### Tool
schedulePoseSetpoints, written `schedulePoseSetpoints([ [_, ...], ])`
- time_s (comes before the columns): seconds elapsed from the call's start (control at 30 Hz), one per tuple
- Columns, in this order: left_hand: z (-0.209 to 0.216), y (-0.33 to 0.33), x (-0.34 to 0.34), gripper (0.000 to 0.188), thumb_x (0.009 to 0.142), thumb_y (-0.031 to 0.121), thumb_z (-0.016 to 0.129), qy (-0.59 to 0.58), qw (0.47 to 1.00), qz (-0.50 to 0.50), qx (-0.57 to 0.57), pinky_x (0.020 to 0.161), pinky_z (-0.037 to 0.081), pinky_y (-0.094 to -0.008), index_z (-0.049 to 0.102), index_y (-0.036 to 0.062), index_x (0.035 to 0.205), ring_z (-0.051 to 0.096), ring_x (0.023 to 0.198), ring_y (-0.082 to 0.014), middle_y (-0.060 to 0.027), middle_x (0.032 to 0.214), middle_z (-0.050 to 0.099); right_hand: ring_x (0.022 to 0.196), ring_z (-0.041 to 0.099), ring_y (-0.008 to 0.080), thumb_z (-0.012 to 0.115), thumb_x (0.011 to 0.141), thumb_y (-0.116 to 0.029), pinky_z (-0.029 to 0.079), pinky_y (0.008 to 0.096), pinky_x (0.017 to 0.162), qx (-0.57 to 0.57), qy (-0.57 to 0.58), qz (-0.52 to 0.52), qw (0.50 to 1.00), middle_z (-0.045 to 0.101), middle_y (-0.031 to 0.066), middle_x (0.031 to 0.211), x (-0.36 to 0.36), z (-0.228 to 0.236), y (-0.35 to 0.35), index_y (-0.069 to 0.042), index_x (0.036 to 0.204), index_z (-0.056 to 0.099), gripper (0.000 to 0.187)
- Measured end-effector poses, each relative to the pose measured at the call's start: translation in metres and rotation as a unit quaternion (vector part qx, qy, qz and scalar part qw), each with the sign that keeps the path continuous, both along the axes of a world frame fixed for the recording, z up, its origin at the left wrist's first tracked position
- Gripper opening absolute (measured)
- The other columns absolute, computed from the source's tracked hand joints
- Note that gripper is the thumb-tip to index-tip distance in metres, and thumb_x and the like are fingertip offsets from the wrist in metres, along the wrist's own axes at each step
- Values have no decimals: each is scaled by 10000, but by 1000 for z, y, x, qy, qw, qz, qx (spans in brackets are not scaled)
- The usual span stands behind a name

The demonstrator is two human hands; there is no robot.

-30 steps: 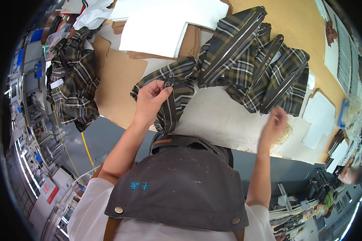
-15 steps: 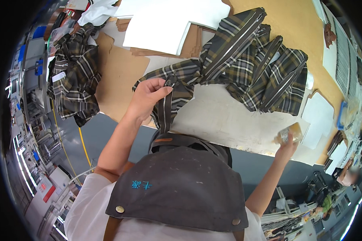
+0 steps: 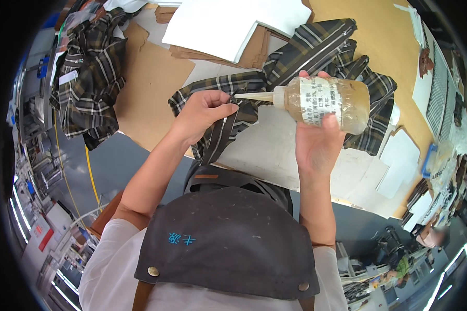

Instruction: The recorder applies glue to a zipper and attaches it to plaid fabric pieces in a workshop environment.

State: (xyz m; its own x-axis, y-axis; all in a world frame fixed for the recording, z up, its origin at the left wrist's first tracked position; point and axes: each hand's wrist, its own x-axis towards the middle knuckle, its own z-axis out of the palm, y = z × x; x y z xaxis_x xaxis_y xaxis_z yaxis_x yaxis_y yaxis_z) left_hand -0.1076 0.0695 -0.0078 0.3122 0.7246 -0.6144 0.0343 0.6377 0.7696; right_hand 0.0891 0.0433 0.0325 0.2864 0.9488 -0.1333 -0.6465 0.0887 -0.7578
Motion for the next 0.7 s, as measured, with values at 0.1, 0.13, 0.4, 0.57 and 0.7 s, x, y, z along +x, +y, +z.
schedulePoseSetpoints([
  [0.1,-2,1,2,91,751,91,641,0,1000,1,-8,531,325,-175,589,16,757,428,599,-14,38,672,525,1161,399,367,671,709,-206,356,463,970,8,-143,-4,990,426,161,1212,-6,0,2,-27,1246,324,664],
  [0.13,-3,2,3,96,749,95,643,-2,1000,0,-8,526,318,-175,586,18,747,421,596,-13,41,666,517,1123,434,382,661,707,-186,371,474,953,31,-168,0,985,429,180,1187,-5,-3,3,-9,1237,316,657],
  [0.4,-8,5,2,116,743,106,648,25,1000,-13,-8,522,308,-186,579,13,734,395,589,-18,46,650,492,1057,488,377,680,688,-155,428,459,888,38,-223,14,974,456,191,1137,-16,-1,10,14,1198,347,632],
  [0.57,-7,7,4,126,741,108,649,35,999,-8,11,528,320,-187,582,1,743,404,589,-23,40,652,498,1029,517,337,702,665,-107,463,426,849,46,-259,24,965,469,181,1116,-20,-1,13,27,1182,357,636],
  [0.7,-7,9,4,131,739,109,650,45,999,-6,11,533,330,-185,584,-5,743,413,591,-23,35,653,505,1031,516,327,702,655,-75,463,425,850,39,-266,29,963,468,180,1114,-18,-1,14,31,1176,359,632],
])
